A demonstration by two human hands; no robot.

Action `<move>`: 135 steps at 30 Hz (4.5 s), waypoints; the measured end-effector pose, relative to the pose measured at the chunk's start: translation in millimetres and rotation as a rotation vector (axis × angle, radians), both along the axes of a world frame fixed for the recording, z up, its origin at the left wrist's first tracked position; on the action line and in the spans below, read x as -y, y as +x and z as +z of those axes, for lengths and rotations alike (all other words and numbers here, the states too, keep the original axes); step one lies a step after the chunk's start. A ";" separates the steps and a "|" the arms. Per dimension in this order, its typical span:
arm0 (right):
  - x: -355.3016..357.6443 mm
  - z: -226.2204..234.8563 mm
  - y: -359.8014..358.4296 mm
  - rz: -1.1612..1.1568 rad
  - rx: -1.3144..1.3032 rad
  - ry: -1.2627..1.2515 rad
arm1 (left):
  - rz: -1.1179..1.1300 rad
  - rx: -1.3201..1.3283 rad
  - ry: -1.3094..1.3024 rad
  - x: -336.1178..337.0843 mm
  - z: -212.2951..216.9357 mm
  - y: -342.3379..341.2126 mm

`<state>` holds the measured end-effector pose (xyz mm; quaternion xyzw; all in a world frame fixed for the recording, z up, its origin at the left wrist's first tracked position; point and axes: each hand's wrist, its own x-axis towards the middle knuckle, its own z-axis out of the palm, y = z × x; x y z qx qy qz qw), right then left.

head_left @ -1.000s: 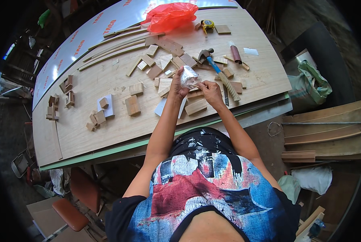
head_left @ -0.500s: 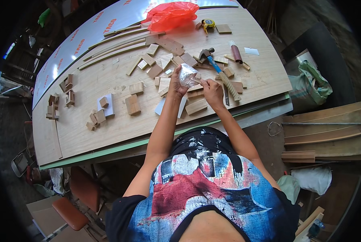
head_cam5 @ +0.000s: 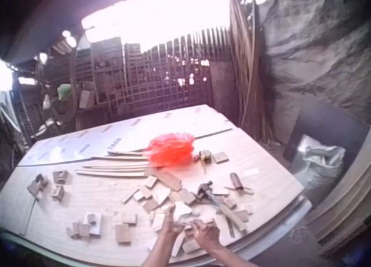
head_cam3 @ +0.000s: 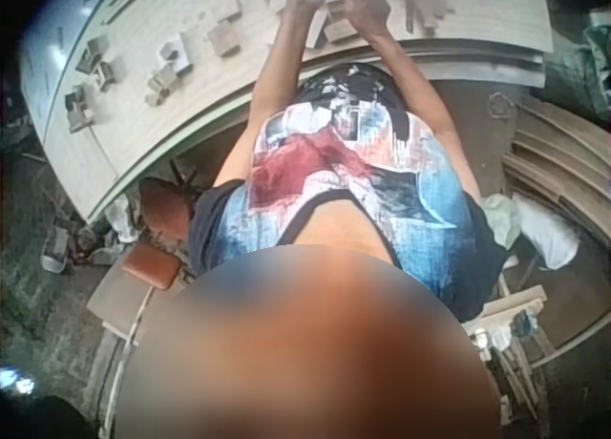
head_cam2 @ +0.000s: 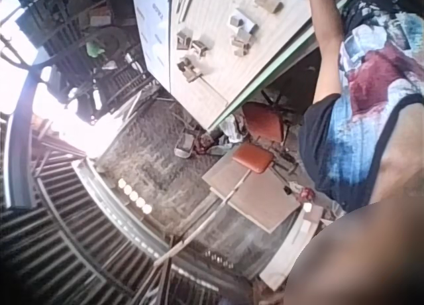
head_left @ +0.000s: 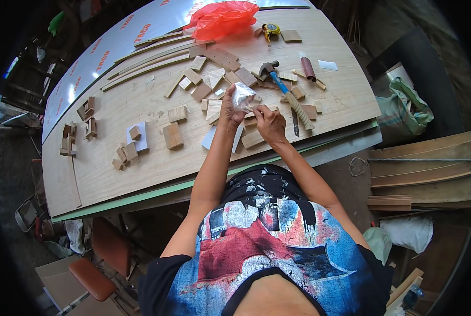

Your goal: Assembling small wooden components on a workbench using a hammer and nails.

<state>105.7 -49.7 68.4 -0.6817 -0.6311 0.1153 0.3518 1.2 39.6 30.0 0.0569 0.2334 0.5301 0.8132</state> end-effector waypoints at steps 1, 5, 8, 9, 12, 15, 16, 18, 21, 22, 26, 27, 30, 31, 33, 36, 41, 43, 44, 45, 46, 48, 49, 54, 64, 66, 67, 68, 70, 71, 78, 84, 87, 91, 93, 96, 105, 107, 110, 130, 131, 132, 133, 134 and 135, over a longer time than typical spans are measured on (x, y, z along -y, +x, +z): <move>-0.1 -1.0 0.3 0.000 -0.001 0.000 | 0.000 -0.001 0.000 -0.1 -0.1 0.1; -1.2 -8.1 2.0 0.029 -0.102 0.018 | 0.002 0.003 0.008 -0.7 -1.5 0.8; 0.0 -7.8 1.0 0.044 -0.105 0.027 | 0.006 -0.007 0.018 0.4 -1.3 2.0; 0.6 -6.1 0.2 0.050 -0.091 0.030 | 0.007 -0.013 0.017 0.9 -0.8 2.3; 1.7 -3.5 0.7 0.052 0.000 0.007 | -0.004 0.005 0.008 2.5 3.6 5.5; 0.5 -5.6 0.5 0.029 0.082 -0.025 | 0.004 0.012 0.009 2.7 4.4 6.7; 0.7 -4.9 -0.7 0.034 0.082 -0.025 | 0.009 0.011 0.009 2.2 2.0 5.7; 0.8 -2.9 -3.3 0.041 0.092 -0.063 | 0.045 -0.030 0.014 0.5 -2.4 3.2; -1.3 -5.9 1.2 0.031 -0.013 -0.110 | -0.002 -0.113 0.004 5.1 3.4 6.6; -3.1 -10.8 3.2 0.031 -0.014 -0.108 | -0.002 -0.114 0.005 6.2 4.0 6.4; -7.5 -18.4 10.4 0.071 -0.299 -0.366 | -0.049 -0.167 -0.020 8.9 6.4 5.7; -7.3 -16.6 10.9 0.077 -0.387 -0.458 | -0.056 -0.174 -0.023 9.1 6.8 5.9; -3.3 -14.7 9.1 0.044 -0.163 -0.373 | -0.075 -0.195 0.009 8.4 12.5 10.7; -0.6 -8.5 4.9 0.046 -0.162 -0.372 | -0.073 -0.195 0.010 6.6 12.3 10.0; 4.6 4.8 -3.9 -0.022 -0.126 -0.161 | -0.041 -0.122 0.072 3.3 11.2 8.1; 3.3 0.0 -1.3 0.044 -0.104 -0.073 | 0.017 -0.085 0.075 2.1 13.4 10.1; 0.7 -2.6 -0.7 0.115 0.014 0.074 | 0.070 -0.041 0.065 -0.3 13.2 9.7; 0.3 -2.8 -0.9 0.121 0.054 0.071 | 0.061 -0.016 0.095 -1.0 14.1 9.1; 0.2 -1.5 -1.0 0.121 0.051 0.080 | 0.060 -0.016 0.094 -0.7 14.5 9.4; -0.1 -0.9 -1.0 0.121 0.047 0.089 | 0.070 -0.021 0.088 0.4 14.7 10.0; 0.1 -1.3 -1.6 0.122 0.047 0.088 | 0.082 -0.027 0.082 1.1 12.9 9.8; 0.4 -3.5 -2.6 0.108 0.048 -0.009 | 0.086 -0.022 0.098 0.6 9.7 8.5; -0.1 -7.0 -2.2 0.107 0.047 -0.010 | 0.089 -0.017 0.114 0.5 9.1 8.5; -2.8 -10.4 -0.5 0.065 -0.080 -0.115 | 0.068 -0.018 0.086 0.6 8.6 9.0; -5.4 -16.6 13.0 0.200 -1.097 -0.414 | 0.000 -0.110 0.019 -0.1 15.6 8.6; -4.4 -15.8 16.3 0.293 -1.301 -0.483 | 0.009 -0.067 -0.009 -3.1 11.2 7.8; -4.9 -15.4 15.3 0.291 -1.302 -0.483 | 0.015 -0.024 -0.037 -4.0 7.0 7.6; -6.5 -15.2 13.0 0.299 -1.343 -0.432 | 0.007 -0.022 -0.057 -3.9 2.5 6.3; -8.8 -14.6 15.7 0.284 -1.345 -0.317 | -0.016 -0.008 -0.040 -6.6 -1.1 6.1; -9.8 -14.6 21.2 0.261 -1.304 -0.254 | -0.037 0.007 -0.021 -7.0 -0.8 6.8; -18.7 -16.9 31.3 0.072 -1.260 -0.123 | -0.237 -0.112 -0.090 -17.9 -17.8 14.4; -28.7 -27.7 42.6 0.126 -1.456 -0.070 | -0.352 -0.398 0.021 -20.1 -14.7 29.4; -32.1 -25.6 52.2 0.136 -1.462 -0.056 | -0.323 -0.590 -0.022 -20.4 -1.8 31.8; -35.5 -25.4 62.1 0.096 -1.396 -0.024 | -0.234 -0.711 -0.043 -19.1 -6.3 28.4; -33.5 -26.2 65.5 0.024 -1.304 -0.041 | -0.199 -0.886 0.034 -15.8 -15.8 20.1; -23.4 -37.7 69.6 0.055 -1.169 -0.087 | -0.043 -1.304 0.277 -0.1 -25.3 19.4; 27.1 -63.8 59.4 -0.068 -0.861 -0.196 | 0.123 -1.769 1.159 59.9 -20.8 23.2; 31.4 -62.5 56.6 -0.147 -0.739 -0.197 | 0.052 -1.775 1.180 63.1 -28.6 26.1; 31.9 -71.1 54.0 -0.204 -0.540 -0.115 | 0.049 -1.973 1.359 67.6 -35.4 30.1; 20.1 -69.5 29.7 -0.222 0.002 -0.107 | -0.076 -2.009 1.350 64.0 -40.1 31.0; 20.1 -71.5 29.3 -0.218 -0.011 -0.067 | -0.027 -2.004 1.375 63.7 -39.9 30.8; 20.1 -73.3 29.2 -0.214 -0.024 -0.028 | 0.023 -1.999 1.400 63.2 -39.7 30.5; 20.5 -74.2 29.4 -0.214 -0.023 -0.027 | 0.024 -1.998 1.400 61.7 -38.6 29.8; 21.3 -75.1 30.2 -0.213 -0.034 -0.014 | -0.030 -2.013 1.360 59.0 -37.4 28.7; 22.1 -75.9 31.0 -0.213 -0.045 -0.001 | -0.085 -2.026 1.320 57.3 -36.1 28.0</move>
